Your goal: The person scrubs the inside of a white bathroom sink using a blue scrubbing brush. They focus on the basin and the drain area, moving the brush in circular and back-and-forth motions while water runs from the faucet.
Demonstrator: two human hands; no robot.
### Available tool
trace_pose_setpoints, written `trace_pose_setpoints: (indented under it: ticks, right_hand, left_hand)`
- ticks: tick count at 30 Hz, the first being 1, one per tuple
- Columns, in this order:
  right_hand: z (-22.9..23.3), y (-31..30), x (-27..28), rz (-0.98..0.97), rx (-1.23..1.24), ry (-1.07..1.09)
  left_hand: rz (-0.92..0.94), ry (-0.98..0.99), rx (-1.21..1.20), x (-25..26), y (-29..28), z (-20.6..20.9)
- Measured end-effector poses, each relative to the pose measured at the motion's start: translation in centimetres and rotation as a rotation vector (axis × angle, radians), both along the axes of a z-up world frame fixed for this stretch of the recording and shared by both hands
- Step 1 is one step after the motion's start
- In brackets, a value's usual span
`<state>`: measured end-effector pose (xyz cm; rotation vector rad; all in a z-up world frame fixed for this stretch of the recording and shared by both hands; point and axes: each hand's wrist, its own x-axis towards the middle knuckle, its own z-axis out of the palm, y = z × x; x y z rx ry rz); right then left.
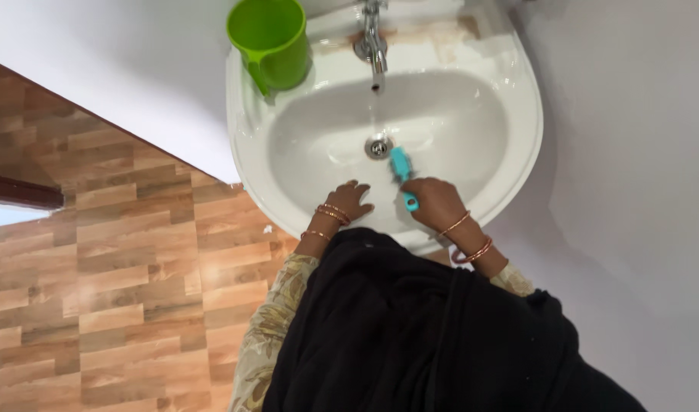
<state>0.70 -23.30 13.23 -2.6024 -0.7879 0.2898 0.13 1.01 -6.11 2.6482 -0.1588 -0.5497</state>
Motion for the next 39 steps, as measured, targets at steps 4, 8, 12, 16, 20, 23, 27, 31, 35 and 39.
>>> trace_pose_setpoints:
  ticks: [4,8,12,16,20,23,27,31,35,39]
  right_hand:
    - [2.7,-0.6,-1.7,-0.040,-0.075,0.137]
    - [3.3,0.5,-1.9,-0.037,-0.108,0.196]
    - [-0.2,3.4,-0.4,-0.010,-0.008,-0.062]
    - [1.6,3.0,-2.3,-0.054,-0.066,0.026]
    - [3.0,2.9,-2.5,-0.084,-0.084,0.176]
    - [1.0,4.6,-1.6,-0.069,0.041,0.031]
    - [0.8,5.7,-1.8,-0.110,0.001,-0.007]
    - [3.5,4.7,-3.5,-0.139,-0.147,0.260]
    - [1.1,5.6,-1.9,-0.105,0.002,0.075]
    - [0.2,5.8,-2.2,-0.124,-0.084,-0.007]
  left_hand:
    - [-0.019,-0.030,-0.044,-0.3,-0.1,-0.5]
    - [-0.053,-0.002,-0.057,-0.6,-0.6,0.7]
    - [-0.078,-0.067,-0.077,-0.7,-0.8,0.6]
    - [-0.111,-0.107,-0.047,-0.9,-1.3,0.0]
    - [-0.111,-0.182,-0.040,-1.2,-1.6,-0.8]
    - [-0.084,-0.196,-0.035,-1.1,-1.8,-0.5]
    - [-0.067,-0.189,-0.003,-1.1,-1.9,0.0]
    - [-0.066,-0.174,0.024,-1.3,-2.0,0.1]
    - [-0.062,-0.174,0.039,-1.0,-2.2,0.3]
    - [-0.072,-0.151,0.044,-0.8,-2.0,1.0]
